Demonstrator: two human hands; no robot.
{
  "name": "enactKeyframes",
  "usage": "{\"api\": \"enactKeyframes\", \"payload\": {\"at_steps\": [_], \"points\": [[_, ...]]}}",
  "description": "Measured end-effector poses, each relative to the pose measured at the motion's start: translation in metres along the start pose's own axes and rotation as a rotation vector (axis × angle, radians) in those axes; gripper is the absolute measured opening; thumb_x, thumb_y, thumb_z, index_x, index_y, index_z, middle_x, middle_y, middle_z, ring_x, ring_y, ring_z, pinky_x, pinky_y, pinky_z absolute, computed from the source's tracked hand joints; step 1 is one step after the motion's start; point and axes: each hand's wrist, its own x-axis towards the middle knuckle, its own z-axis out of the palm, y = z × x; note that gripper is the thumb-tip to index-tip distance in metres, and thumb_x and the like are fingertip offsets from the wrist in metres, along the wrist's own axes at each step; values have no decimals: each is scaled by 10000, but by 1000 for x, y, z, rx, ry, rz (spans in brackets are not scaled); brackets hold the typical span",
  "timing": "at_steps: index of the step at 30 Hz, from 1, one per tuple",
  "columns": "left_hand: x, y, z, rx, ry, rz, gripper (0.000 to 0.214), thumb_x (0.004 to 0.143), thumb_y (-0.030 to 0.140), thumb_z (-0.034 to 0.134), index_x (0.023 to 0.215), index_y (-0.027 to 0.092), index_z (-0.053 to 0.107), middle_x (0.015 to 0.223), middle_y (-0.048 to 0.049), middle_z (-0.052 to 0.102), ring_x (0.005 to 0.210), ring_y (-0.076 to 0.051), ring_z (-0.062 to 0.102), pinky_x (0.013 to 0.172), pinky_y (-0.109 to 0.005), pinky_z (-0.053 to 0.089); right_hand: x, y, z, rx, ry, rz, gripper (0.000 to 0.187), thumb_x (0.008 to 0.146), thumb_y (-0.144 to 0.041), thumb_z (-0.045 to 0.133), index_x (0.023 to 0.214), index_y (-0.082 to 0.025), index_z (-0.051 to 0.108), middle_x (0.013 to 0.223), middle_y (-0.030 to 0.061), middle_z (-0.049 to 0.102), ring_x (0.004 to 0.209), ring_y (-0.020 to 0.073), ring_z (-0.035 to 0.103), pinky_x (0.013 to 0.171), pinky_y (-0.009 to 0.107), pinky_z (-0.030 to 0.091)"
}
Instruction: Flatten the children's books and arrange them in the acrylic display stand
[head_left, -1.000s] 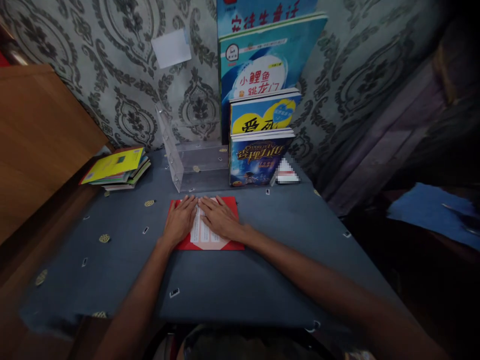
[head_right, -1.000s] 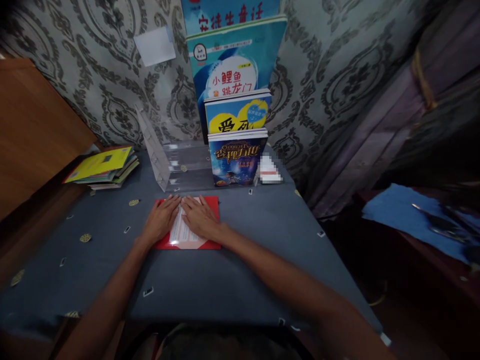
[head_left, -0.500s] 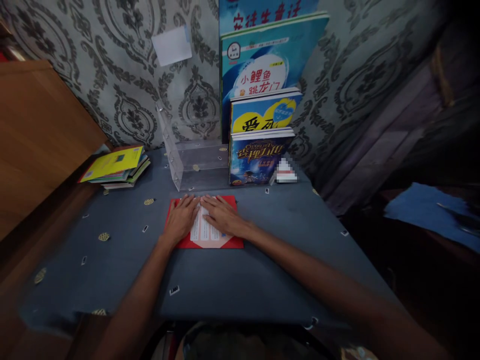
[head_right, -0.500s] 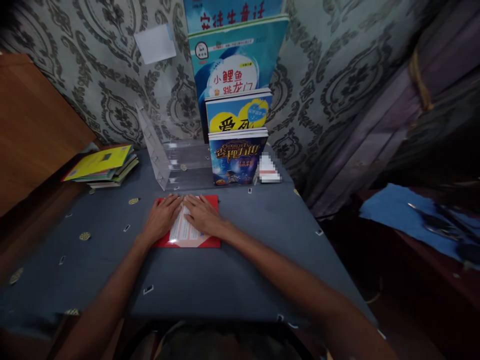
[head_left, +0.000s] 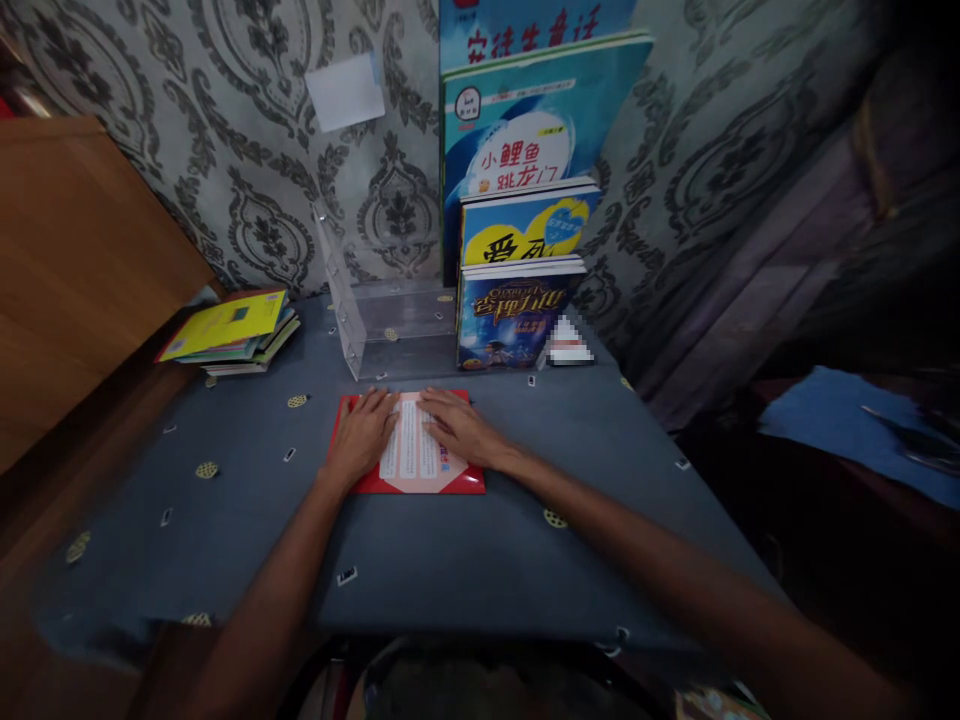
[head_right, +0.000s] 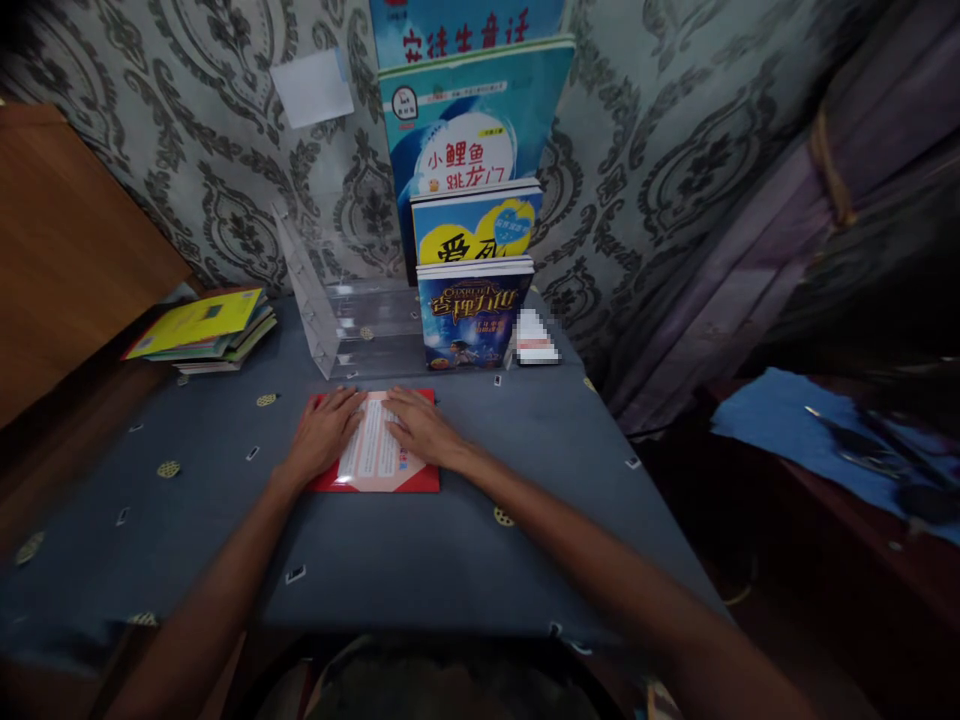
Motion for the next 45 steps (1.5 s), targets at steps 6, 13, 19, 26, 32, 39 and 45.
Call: {"api": "enactKeyframes", "payload": {"at_steps": [6,13,19,26,32,39,45], "points": [[-1,0,0,3,-2,0,444,1062,309,353,1463,226,526,1530,-105,541,1459,-296,441,1187,-586,322,-15,12,-5,-1,41,38,445,992,-260,505,1409,-135,597,1525,185,531,1479,281,427,1219,560,342],[-1,-2,3,-5,0,-6,461,1065,318,338,1478,224,520,1545,-104,524,1469,-304,426,1199,-591,300,-13,9,-4,-50,87,69,432,978,-237,499,1379,-136,623,1499,183,560,1443,289,477,1205,554,364],[0,-4,6,-2,8,6,464,1068,345,328,1470,258,541,1546,-116,520,1461,-303,439,1190,-584,316,-12,8,-8,-99,136,137,393,971,-196,490,1316,-150,672,1422,172,633,1376,305,551,1160,549,412],[-1,-5,4,-1,16,15,457,1067,343,337,1465,256,545,1537,-116,529,1456,-306,443,1168,-578,338,-9,2,-13,-111,142,123,359,969,-160,491,1263,-136,697,1371,156,672,1321,283,600,1134,479,446],[-1,-4,3,-2,64,41,445,1061,334,338,1401,223,603,1512,-132,547,1414,-297,484,1154,-538,369,-8,2,-13,-133,140,140,347,969,-166,506,1255,-160,703,1356,135,686,1303,267,615,1121,443,457],[0,-6,4,-18,78,90,426,1050,315,362,1361,211,635,1439,-122,608,1321,-275,555,1142,-486,406,-8,4,-12,-152,153,108,339,974,-163,496,1236,-161,710,1314,127,710,1282,264,628,1112,438,467],[-1,-5,8,-57,49,191,415,1045,285,380,1367,208,630,1458,-116,597,1351,-253,545,1170,-473,394,-7,1,-12,-158,150,112,353,972,-167,492,1252,-175,707,1297,119,717,1241,276,647,1085,459,486]]}}
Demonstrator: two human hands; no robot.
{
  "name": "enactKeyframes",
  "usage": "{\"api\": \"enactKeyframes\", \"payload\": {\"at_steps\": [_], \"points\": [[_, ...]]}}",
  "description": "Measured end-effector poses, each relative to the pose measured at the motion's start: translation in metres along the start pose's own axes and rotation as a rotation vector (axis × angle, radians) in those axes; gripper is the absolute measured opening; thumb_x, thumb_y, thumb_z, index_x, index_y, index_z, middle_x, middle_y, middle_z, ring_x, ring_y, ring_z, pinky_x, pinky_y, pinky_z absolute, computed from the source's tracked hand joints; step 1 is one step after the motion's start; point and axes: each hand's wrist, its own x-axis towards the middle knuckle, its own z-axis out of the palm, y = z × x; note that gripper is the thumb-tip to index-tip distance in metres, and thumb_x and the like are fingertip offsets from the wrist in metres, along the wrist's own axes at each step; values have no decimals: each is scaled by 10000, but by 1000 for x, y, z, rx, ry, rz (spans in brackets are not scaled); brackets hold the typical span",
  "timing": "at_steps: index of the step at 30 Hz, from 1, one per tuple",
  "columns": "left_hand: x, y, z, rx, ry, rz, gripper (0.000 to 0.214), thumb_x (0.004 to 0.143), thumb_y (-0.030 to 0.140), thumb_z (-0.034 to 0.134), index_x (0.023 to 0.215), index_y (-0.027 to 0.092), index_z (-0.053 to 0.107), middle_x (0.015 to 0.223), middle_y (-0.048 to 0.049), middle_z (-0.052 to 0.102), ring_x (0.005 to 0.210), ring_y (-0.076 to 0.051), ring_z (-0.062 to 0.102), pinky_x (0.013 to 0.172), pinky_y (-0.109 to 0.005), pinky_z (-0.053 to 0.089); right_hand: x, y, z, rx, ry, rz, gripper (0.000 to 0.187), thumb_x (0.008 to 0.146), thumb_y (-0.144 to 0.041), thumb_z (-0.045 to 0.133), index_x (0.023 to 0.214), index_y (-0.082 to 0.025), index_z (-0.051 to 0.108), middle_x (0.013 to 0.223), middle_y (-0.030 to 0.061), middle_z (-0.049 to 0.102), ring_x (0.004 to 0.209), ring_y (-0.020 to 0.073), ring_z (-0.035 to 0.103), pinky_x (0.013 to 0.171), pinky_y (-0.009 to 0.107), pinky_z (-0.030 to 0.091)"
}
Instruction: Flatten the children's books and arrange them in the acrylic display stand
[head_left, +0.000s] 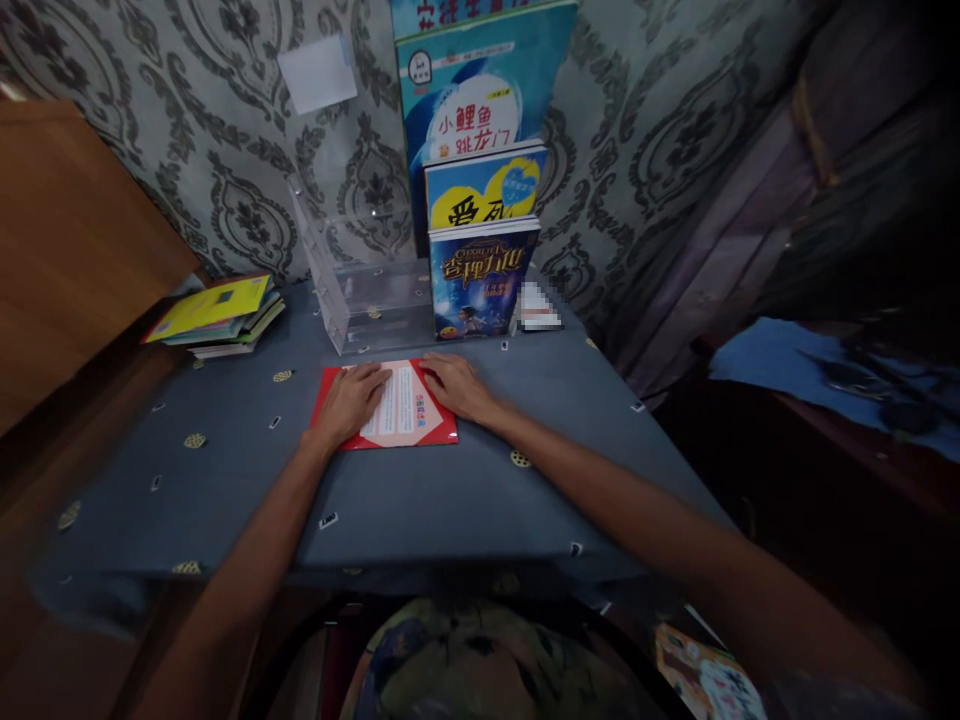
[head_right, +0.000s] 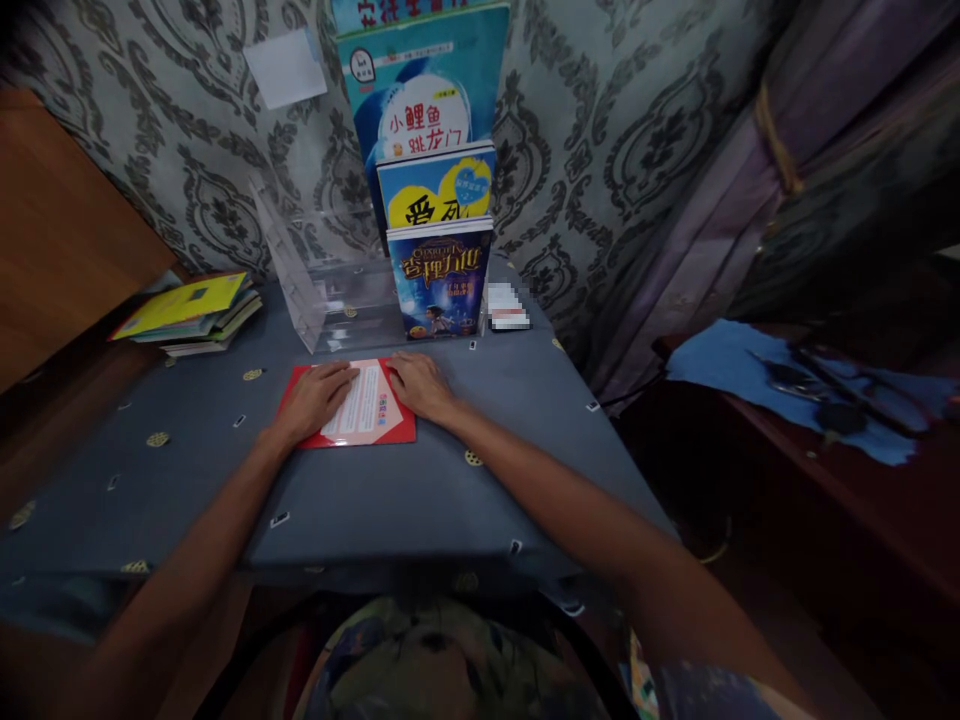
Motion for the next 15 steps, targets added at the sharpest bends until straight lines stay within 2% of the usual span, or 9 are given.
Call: {"api": "enactKeyframes", "payload": {"at_steps": [4,10,15], "points": [[-2,4,1,-31,-6,30,402,1043,341,416,1370,238,627,1483,-100,582,1376,-245,529,1195,-499,366,-1,-2,-2,-9,-22,-3,345,979,-158,476,1233,-157,710,1272,132,725,1219,264,656,1075,434,489],[-3,3,4,-16,3,48,417,1033,389,452,1378,222,617,1485,-119,578,1389,-255,520,1191,-496,375,-3,-4,-6,-17,-34,-9,346,979,-138,506,1270,-83,684,1360,184,670,1279,250,622,1125,385,439],[-3,-3,12,-22,55,79,420,1034,414,458,1354,209,637,1449,-139,602,1352,-281,553,1159,-525,410,-4,-2,-5,0,-33,-19,343,972,-140,516,1263,-96,691,1358,183,673,1293,263,615,1131,413,434]]}}
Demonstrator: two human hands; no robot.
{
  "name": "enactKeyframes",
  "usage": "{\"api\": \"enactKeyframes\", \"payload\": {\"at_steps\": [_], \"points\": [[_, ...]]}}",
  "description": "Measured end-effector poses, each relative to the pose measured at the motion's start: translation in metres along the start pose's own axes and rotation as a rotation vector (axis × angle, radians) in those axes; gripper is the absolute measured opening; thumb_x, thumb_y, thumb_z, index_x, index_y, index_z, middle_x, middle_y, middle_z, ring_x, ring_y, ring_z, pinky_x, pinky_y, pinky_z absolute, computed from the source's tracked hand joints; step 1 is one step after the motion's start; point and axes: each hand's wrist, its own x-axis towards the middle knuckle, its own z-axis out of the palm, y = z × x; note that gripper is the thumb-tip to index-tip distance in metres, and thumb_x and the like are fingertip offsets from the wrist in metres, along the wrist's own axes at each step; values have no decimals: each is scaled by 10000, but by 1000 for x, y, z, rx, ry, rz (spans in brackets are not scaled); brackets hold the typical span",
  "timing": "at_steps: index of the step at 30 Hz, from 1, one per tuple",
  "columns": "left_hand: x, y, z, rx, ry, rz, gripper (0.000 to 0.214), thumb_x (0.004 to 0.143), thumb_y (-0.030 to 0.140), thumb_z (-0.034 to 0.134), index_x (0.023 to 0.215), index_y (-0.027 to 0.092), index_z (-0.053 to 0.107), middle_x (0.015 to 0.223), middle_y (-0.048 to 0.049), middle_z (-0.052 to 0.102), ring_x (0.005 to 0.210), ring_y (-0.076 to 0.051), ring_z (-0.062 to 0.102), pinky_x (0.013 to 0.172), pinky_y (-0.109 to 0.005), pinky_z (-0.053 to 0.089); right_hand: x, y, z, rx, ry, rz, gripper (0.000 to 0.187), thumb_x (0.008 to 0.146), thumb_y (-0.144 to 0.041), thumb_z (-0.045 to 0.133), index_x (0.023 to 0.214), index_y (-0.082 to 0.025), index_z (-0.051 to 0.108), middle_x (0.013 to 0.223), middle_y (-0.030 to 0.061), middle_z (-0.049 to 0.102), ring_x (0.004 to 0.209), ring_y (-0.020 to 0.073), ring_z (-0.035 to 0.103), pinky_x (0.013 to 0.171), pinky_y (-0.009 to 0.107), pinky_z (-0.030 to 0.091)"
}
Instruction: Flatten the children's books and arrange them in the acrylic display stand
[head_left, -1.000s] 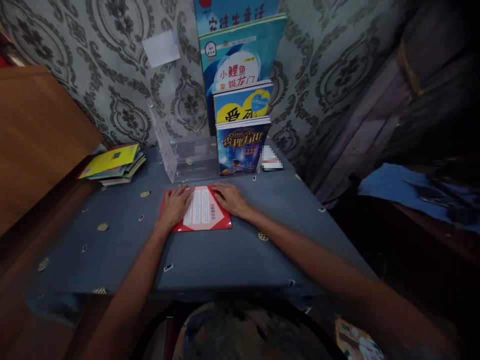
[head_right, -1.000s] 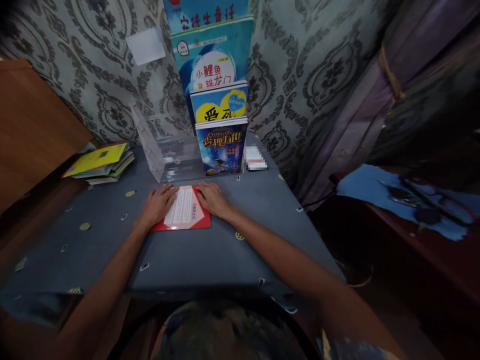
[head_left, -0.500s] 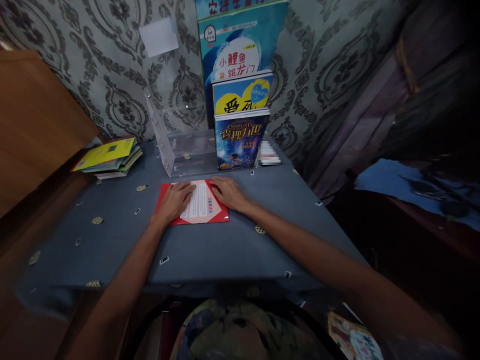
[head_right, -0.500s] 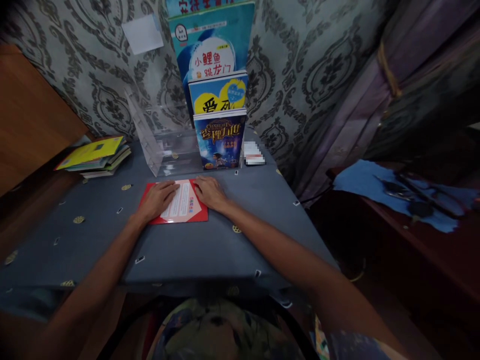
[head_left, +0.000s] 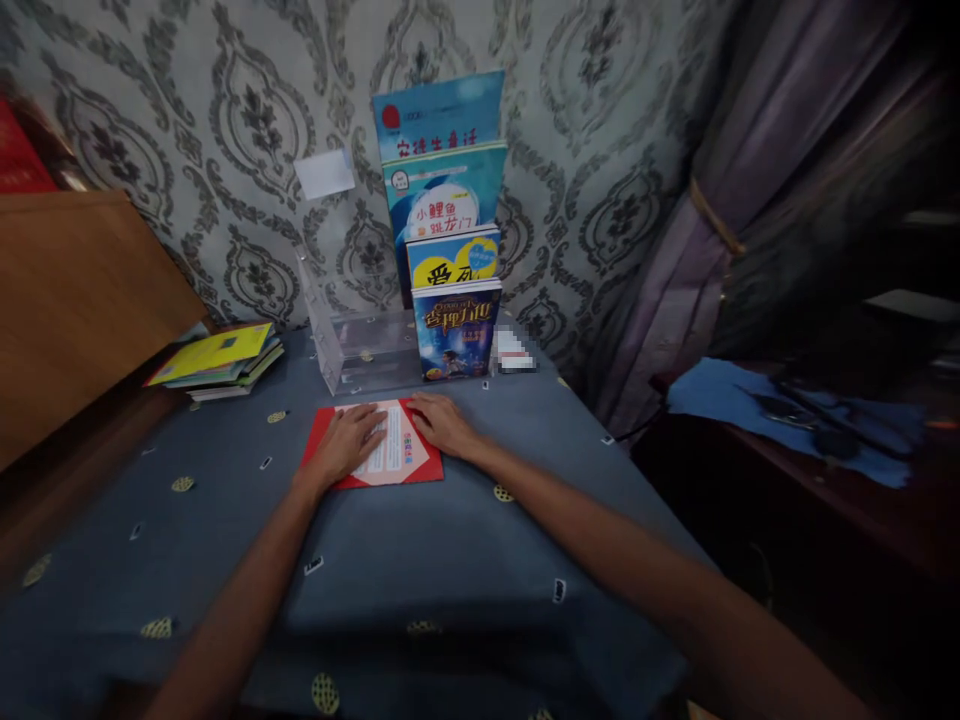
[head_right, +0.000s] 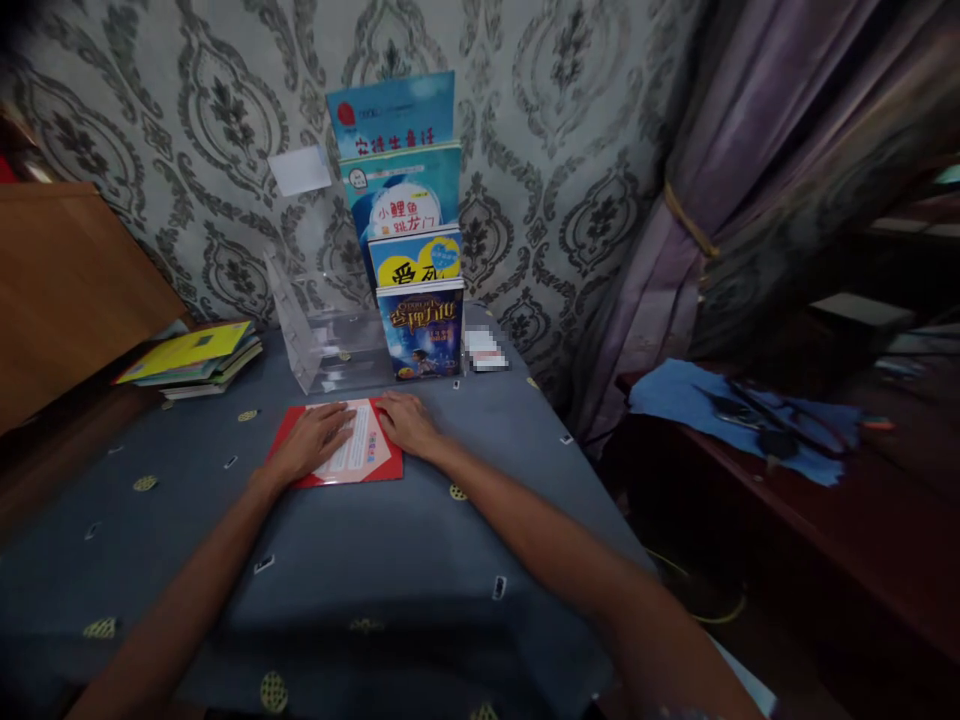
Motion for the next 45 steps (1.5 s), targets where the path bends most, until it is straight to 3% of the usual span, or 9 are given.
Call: {"api": "enactKeyframes", "payload": {"at_steps": [11,45], "points": [[0,4,5,0,123,170,359,1044,320,429,1227,200,713,1253,-131,709,1154,-249,660,1025,-440,539,-2,6,6,17,45,-11,324,970,-167,524,1230,-146,716,1318,156,697,1252,263,630,1095,418,454],[-3,18,-7,-177,119,71,361,996,450,518,1218,235,704,1233,-109,699,1174,-257,649,1027,-421,537,-5,3,0,48,23,8,335,975,-159,511,1250,-143,703,1347,157,677,1296,257,590,1125,407,408]]}}
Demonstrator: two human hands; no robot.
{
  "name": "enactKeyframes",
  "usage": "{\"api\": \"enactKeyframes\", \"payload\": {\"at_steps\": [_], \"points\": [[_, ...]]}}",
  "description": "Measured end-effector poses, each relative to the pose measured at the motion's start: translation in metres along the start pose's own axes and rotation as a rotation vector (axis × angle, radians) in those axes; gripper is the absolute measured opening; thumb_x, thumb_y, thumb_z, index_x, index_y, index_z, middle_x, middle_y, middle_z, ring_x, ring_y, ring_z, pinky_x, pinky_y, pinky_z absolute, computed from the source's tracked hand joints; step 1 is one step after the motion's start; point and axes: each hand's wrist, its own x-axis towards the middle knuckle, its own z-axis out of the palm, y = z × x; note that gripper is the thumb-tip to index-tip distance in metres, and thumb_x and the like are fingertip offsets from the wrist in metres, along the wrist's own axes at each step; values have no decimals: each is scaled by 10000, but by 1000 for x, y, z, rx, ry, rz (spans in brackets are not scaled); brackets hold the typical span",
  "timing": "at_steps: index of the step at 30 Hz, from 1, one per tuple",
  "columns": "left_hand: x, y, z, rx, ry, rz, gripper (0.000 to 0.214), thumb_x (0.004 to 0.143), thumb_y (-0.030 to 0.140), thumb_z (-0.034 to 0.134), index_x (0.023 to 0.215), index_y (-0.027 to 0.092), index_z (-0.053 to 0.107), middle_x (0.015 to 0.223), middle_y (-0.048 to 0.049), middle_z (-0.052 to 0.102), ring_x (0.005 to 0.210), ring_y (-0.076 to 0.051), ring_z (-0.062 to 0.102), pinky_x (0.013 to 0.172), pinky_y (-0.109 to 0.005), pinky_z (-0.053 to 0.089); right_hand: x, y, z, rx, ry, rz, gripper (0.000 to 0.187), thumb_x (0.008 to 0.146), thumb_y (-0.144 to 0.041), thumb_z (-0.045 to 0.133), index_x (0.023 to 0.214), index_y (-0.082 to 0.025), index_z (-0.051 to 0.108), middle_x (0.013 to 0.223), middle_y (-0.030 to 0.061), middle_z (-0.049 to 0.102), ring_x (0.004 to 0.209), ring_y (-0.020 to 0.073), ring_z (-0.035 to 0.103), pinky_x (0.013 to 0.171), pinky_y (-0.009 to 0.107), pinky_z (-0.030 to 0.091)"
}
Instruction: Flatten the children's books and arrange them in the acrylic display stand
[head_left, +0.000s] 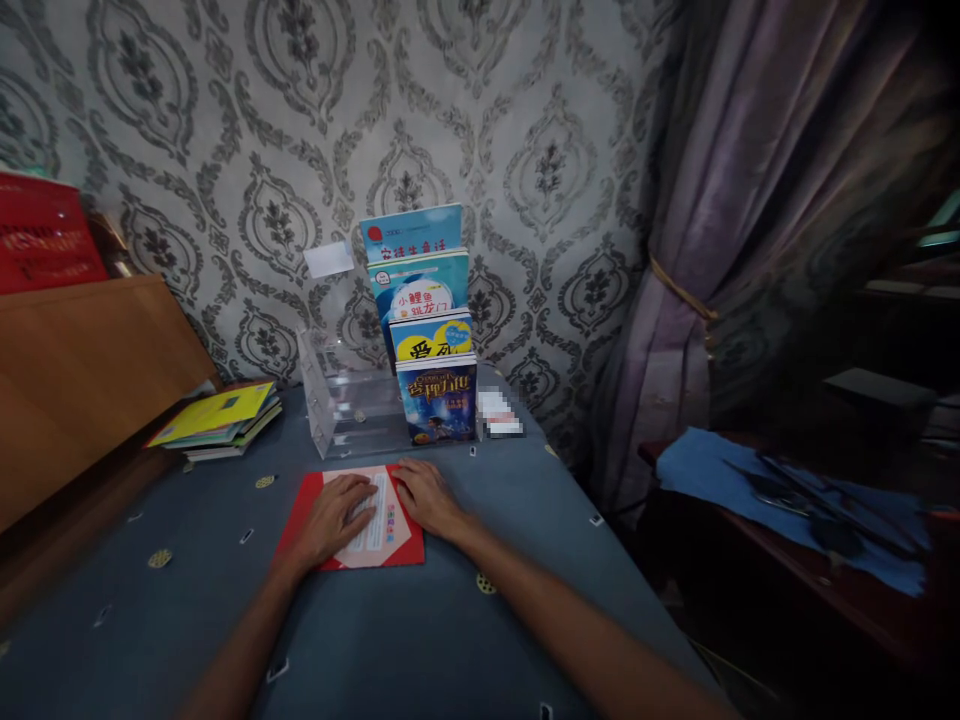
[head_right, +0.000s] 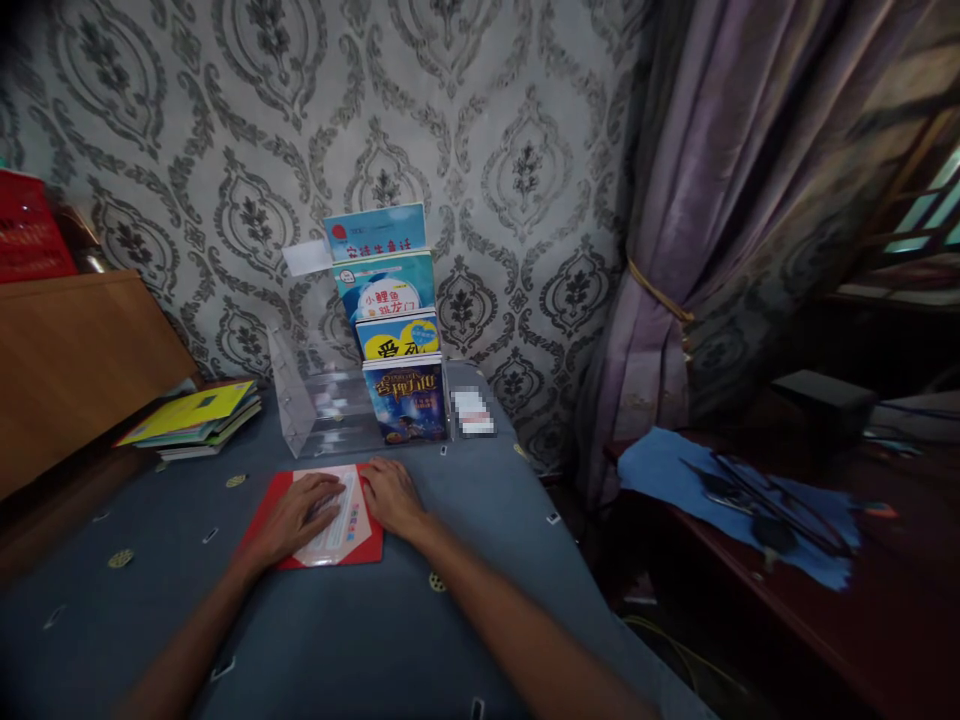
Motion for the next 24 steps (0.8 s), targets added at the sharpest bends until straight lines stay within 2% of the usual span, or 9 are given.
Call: {"api": "enactKeyframes", "payload": {"at_steps": [13,17,21,24], "points": [[1,3,5,93,3,65,380,1019,433,477,1240,206,687,1210,-142,682,1137,-273,645,986,-444,546,0,-1,-1,-12,29,-2,337,947,-130,527,1214,-181,727,1305,137,703,1247,249,627,1107,404,441],[0,3,7,99,0,98,372,1038,398,445,1230,204,698,1222,-155,680,1132,-274,643,967,-451,547,1,3,3,-4,38,-1,337,944,-134,534,1223,-162,721,1325,152,690,1275,260,612,1117,421,437],[-2,2,3,86,-63,97,434,1013,493,505,1293,209,677,1294,-158,662,1196,-285,620,1026,-473,518,2,7,8,18,42,-16,338,945,-140,535,1228,-165,717,1325,149,690,1281,259,607,1119,436,437],[-3,3,-1,80,-150,76,599,922,615,605,1379,229,627,1393,-166,612,1294,-319,564,1091,-509,472,2,8,9,20,46,-14,336,949,-151,535,1229,-182,719,1334,141,688,1279,259,609,1122,443,436]]}}
